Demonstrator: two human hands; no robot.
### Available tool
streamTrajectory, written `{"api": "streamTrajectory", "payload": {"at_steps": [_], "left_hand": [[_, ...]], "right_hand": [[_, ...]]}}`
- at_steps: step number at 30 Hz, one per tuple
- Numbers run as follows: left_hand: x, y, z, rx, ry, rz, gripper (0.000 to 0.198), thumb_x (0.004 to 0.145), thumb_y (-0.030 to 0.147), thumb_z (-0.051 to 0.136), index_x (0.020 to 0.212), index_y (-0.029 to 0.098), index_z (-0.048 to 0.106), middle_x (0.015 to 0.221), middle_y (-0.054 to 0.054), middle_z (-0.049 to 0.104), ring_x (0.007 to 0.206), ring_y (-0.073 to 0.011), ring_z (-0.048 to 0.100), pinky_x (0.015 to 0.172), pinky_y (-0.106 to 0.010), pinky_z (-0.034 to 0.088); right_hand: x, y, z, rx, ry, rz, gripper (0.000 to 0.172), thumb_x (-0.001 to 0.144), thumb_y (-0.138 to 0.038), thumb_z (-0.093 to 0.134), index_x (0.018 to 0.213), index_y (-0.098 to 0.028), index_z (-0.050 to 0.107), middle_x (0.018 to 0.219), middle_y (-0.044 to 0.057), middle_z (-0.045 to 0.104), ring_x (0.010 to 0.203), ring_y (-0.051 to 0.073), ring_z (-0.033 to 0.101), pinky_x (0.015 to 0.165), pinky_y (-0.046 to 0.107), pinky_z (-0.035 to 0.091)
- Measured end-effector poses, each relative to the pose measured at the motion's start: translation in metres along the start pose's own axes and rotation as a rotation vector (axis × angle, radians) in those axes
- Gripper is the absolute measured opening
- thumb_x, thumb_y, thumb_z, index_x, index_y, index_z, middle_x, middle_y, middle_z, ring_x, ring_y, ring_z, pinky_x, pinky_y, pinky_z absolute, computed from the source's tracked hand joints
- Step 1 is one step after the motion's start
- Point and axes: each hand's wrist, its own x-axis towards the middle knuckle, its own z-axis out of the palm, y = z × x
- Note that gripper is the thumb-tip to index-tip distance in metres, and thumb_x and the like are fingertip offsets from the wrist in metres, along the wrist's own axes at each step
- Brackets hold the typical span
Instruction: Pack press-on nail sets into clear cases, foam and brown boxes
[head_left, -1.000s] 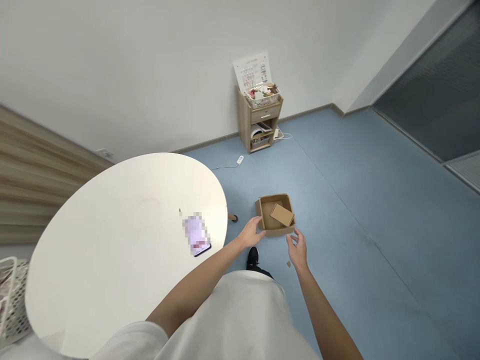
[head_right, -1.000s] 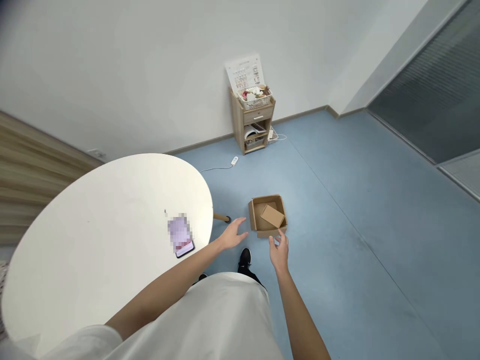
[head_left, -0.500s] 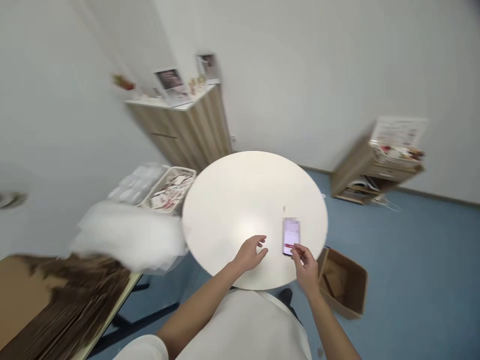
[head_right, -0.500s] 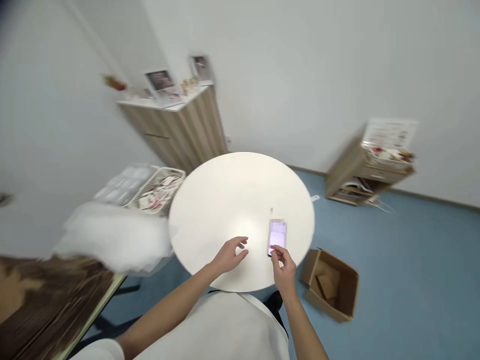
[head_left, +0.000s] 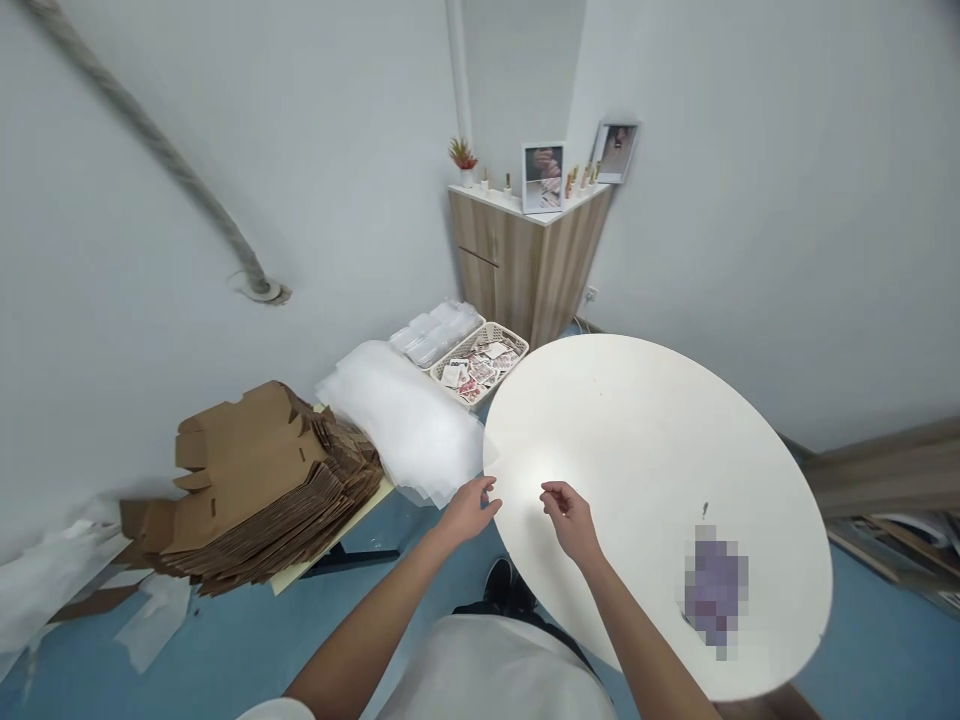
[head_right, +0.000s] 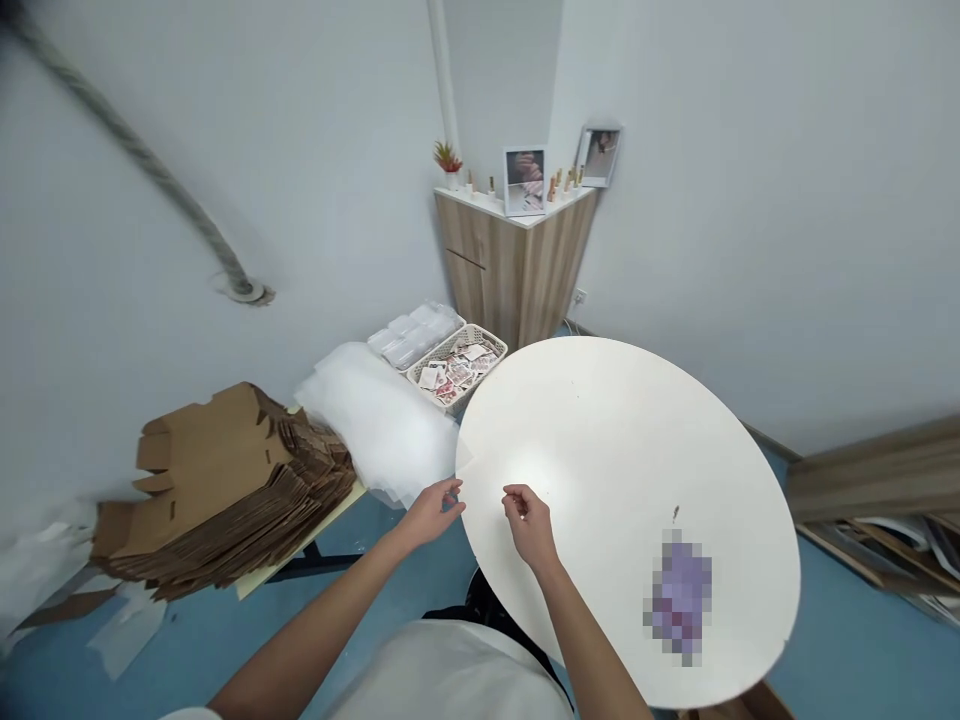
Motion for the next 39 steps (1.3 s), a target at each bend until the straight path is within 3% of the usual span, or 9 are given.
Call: {"api": "streamTrajectory", "payload": {"at_steps": [6,10,14,19,23,27,30,34,39], "left_hand": [[-0.005,-0.016,-0.021,-0.010,0.071,-0.092,0.049,0.071,0.046,0.051,0.112,0.020,0.053,0.111,-0.009,0.058,0.092,-0.0239,0.057,0.072,-0.032,0.045],[0.008,-0.024,-0.034,-0.037,0.145,-0.108,0.049,0.070,0.045,0.054,0.110,0.018,0.053,0.110,-0.010,0.058,0.091,-0.0231,0.057,0.075,-0.032,0.045],[0.049,-0.033,-0.050,-0.112,0.192,-0.110,0.043,0.070,0.042,0.057,0.106,0.018,0.055,0.111,-0.009,0.057,0.094,-0.0222,0.057,0.077,-0.033,0.046],[0.128,-0.042,-0.079,-0.319,0.214,-0.083,0.035,0.072,0.034,0.058,0.103,0.018,0.056,0.112,-0.009,0.057,0.095,-0.0200,0.058,0.080,-0.032,0.047],[0.192,-0.050,-0.096,-0.391,0.168,-0.080,0.040,0.072,0.031,0.060,0.109,0.017,0.053,0.114,-0.010,0.056,0.102,-0.0219,0.055,0.084,-0.033,0.045],[0.241,-0.058,-0.106,-0.340,0.123,-0.101,0.042,0.074,0.032,0.057,0.112,0.014,0.050,0.116,-0.012,0.055,0.109,-0.0233,0.049,0.089,-0.035,0.040],[0.263,-0.060,-0.111,-0.238,0.093,-0.102,0.044,0.074,0.032,0.056,0.114,0.014,0.049,0.120,-0.012,0.052,0.113,-0.0244,0.046,0.093,-0.036,0.035],[0.275,-0.060,-0.111,-0.141,0.079,-0.052,0.045,0.074,0.028,0.055,0.115,0.015,0.049,0.123,-0.011,0.049,0.116,-0.0241,0.043,0.097,-0.035,0.030],[0.279,-0.063,-0.107,-0.094,0.060,-0.039,0.046,0.072,0.026,0.055,0.116,0.014,0.049,0.119,-0.013,0.052,0.115,-0.0257,0.042,0.097,-0.037,0.029]], "right_hand": [[0.044,0.005,0.018,-0.051,-0.159,0.035,0.030,0.070,-0.043,0.053,0.086,-0.019,0.061,0.072,0.003,0.062,0.063,0.016,0.057,0.062,0.032,0.046],[0.075,0.005,0.032,-0.086,-0.185,0.010,0.029,0.069,-0.041,0.053,0.086,-0.020,0.062,0.076,0.004,0.064,0.066,0.017,0.058,0.064,0.033,0.047],[0.112,0.002,0.047,-0.120,-0.146,-0.007,0.025,0.067,-0.038,0.054,0.084,-0.022,0.063,0.085,0.005,0.066,0.076,0.020,0.060,0.070,0.036,0.048],[0.171,-0.005,0.075,-0.162,-0.072,0.021,0.028,0.067,-0.034,0.052,0.089,-0.023,0.064,0.091,0.005,0.067,0.083,0.021,0.061,0.078,0.039,0.047],[0.216,-0.013,0.101,-0.204,0.001,0.025,0.031,0.067,-0.034,0.052,0.092,-0.022,0.064,0.092,0.005,0.066,0.084,0.021,0.060,0.080,0.037,0.046],[0.250,-0.018,0.125,-0.234,0.002,0.119,0.038,0.067,-0.035,0.052,0.101,-0.020,0.060,0.090,0.004,0.065,0.083,0.019,0.059,0.080,0.036,0.045],[0.265,-0.017,0.141,-0.237,-0.001,0.175,0.044,0.067,-0.036,0.052,0.107,-0.019,0.057,0.101,0.007,0.062,0.090,0.020,0.058,0.080,0.034,0.044],[0.275,-0.010,0.154,-0.287,0.043,0.196,0.050,0.065,-0.033,0.053,0.113,-0.017,0.052,0.114,0.010,0.055,0.099,0.022,0.053,0.083,0.034,0.042],[0.281,-0.002,0.161,-0.272,0.068,0.183,0.049,0.065,-0.031,0.051,0.112,-0.016,0.053,0.106,0.008,0.058,0.097,0.021,0.052,0.080,0.033,0.043]]}}
